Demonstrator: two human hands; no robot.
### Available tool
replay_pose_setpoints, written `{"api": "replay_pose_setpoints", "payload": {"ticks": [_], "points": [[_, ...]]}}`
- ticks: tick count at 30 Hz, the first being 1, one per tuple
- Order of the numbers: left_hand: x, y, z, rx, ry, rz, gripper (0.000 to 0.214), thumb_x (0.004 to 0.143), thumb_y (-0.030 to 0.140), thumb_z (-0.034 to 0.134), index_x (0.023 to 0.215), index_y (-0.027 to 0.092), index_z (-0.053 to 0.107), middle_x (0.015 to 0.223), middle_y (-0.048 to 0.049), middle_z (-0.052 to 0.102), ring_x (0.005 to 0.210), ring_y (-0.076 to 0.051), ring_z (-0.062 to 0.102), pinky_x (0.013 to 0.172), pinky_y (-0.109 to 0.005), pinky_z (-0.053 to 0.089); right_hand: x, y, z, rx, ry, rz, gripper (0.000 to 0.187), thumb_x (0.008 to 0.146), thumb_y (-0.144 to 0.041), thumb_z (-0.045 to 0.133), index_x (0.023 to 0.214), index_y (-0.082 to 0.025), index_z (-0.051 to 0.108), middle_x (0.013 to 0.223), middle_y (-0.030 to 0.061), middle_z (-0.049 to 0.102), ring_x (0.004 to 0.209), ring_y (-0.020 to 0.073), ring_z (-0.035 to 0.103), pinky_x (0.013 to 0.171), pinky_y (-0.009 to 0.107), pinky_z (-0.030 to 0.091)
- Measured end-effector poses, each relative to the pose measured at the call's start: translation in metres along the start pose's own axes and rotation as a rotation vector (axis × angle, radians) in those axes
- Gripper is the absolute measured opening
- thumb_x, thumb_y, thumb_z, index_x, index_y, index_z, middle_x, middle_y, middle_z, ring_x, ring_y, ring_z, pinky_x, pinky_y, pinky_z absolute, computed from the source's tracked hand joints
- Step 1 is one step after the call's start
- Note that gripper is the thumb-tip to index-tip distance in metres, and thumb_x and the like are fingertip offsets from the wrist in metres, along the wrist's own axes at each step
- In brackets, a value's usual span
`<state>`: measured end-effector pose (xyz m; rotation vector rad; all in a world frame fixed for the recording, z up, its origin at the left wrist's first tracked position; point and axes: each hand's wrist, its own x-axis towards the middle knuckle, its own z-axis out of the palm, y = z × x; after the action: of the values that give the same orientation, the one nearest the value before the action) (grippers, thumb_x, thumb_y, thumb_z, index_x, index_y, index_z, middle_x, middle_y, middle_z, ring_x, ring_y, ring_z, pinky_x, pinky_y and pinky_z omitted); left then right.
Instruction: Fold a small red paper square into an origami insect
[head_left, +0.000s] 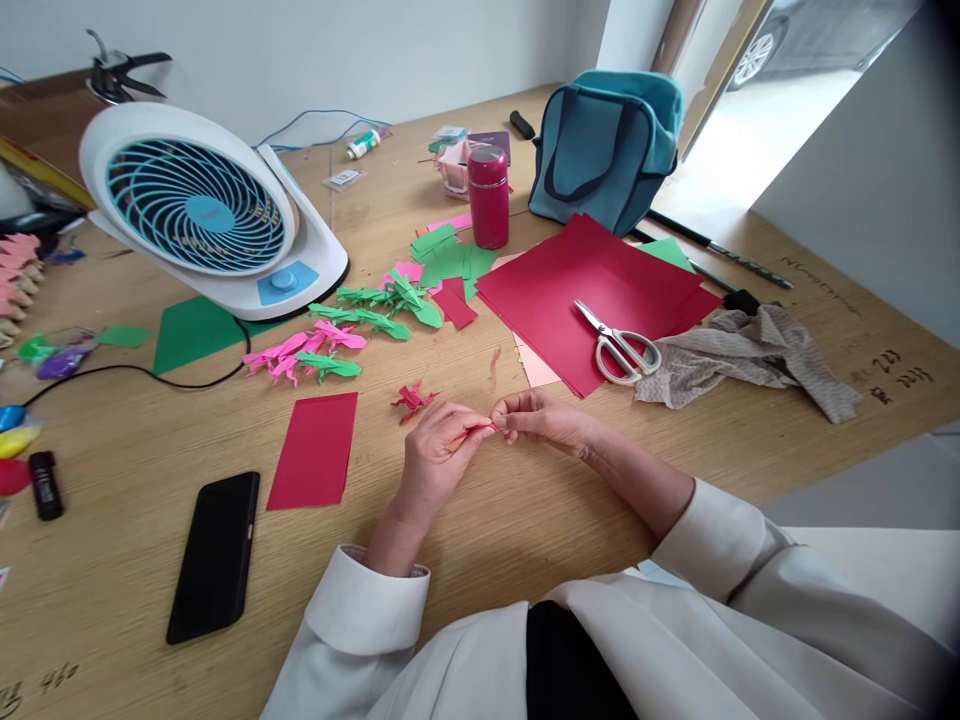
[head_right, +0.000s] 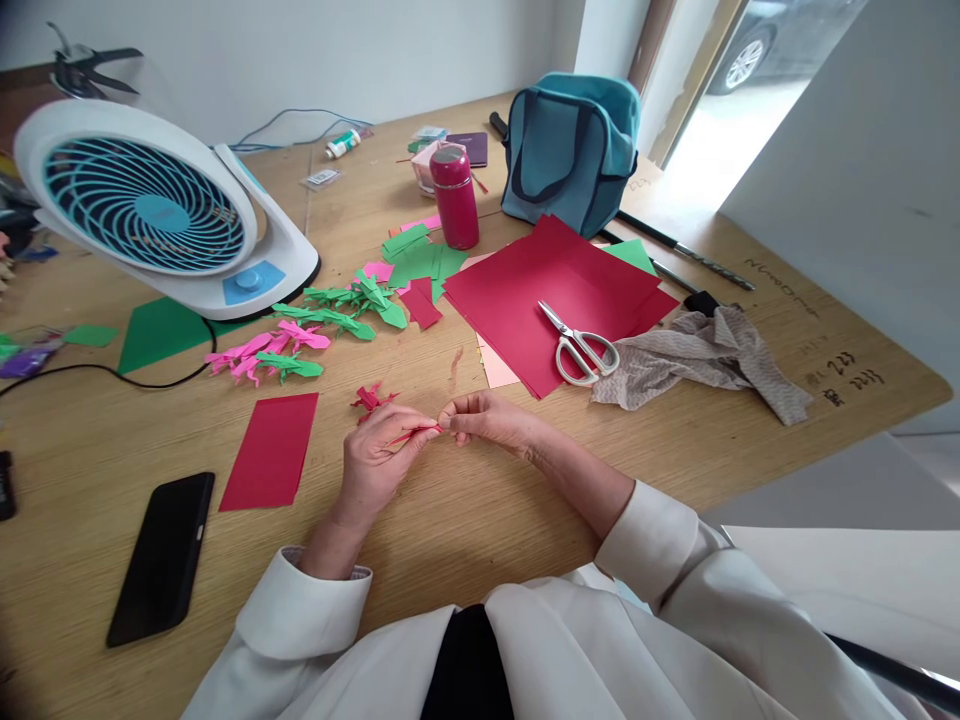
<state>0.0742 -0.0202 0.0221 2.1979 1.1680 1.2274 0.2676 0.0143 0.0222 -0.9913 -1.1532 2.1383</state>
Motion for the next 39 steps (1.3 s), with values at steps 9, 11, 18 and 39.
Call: {"api": "replay_pose_setpoints", "payload": {"ticks": [9, 11, 18, 39], "points": [[-0.0011, 0.0021, 0.0005, 0.093, 0.006, 0.015, 0.006, 0.088, 0.022, 0.067, 0.088, 0.023, 0.073, 0.082, -0.0019, 0.071, 0.08, -0.016, 0.061, 0.079, -0.032, 0.049, 0.0014, -0.0021, -0.0074, -0.14, -0.038, -0.104, 0.036, 0.066, -0.047, 0.083, 0.073, -0.014, 0.068, 0.064, -0.0031, 0.059, 0.059, 0.0081, 0.05, 0.061, 0.022, 0.041], [-0.0001, 0.0021, 0.0009, 0.06, 0.001, 0.002, 0.005, 0.088, 0.023, 0.068, 0.087, 0.022, 0.073, 0.081, -0.0022, 0.071, 0.08, -0.016, 0.061, 0.077, -0.031, 0.049, 0.0006, -0.0036, -0.0078, -0.161, -0.05, -0.105, 0.036, 0.067, -0.046, 0.082, 0.074, -0.014, 0.068, 0.064, -0.0024, 0.06, 0.059, 0.0086, 0.051, 0.062, 0.023, 0.042], [0.0008, 0.0029, 0.0017, 0.006, 0.004, -0.004, 0.005, 0.087, 0.021, 0.068, 0.086, 0.022, 0.073, 0.08, -0.0023, 0.071, 0.078, -0.016, 0.062, 0.077, -0.031, 0.048, -0.0015, -0.0081, -0.0085, -0.189, -0.067, -0.1, 0.034, 0.068, -0.043, 0.082, 0.073, -0.013, 0.066, 0.064, -0.0025, 0.061, 0.059, 0.0086, 0.054, 0.063, 0.024, 0.044], [0.003, 0.0028, 0.0018, -0.121, -0.019, -0.092, 0.005, 0.085, 0.023, 0.071, 0.081, 0.02, 0.073, 0.077, -0.0033, 0.07, 0.076, -0.016, 0.064, 0.069, -0.028, 0.05, -0.0029, -0.0077, -0.0079, -0.261, -0.096, -0.166, 0.036, 0.072, -0.047, 0.078, 0.074, -0.013, 0.067, 0.062, -0.0015, 0.063, 0.057, 0.0093, 0.055, 0.06, 0.024, 0.044]]}}
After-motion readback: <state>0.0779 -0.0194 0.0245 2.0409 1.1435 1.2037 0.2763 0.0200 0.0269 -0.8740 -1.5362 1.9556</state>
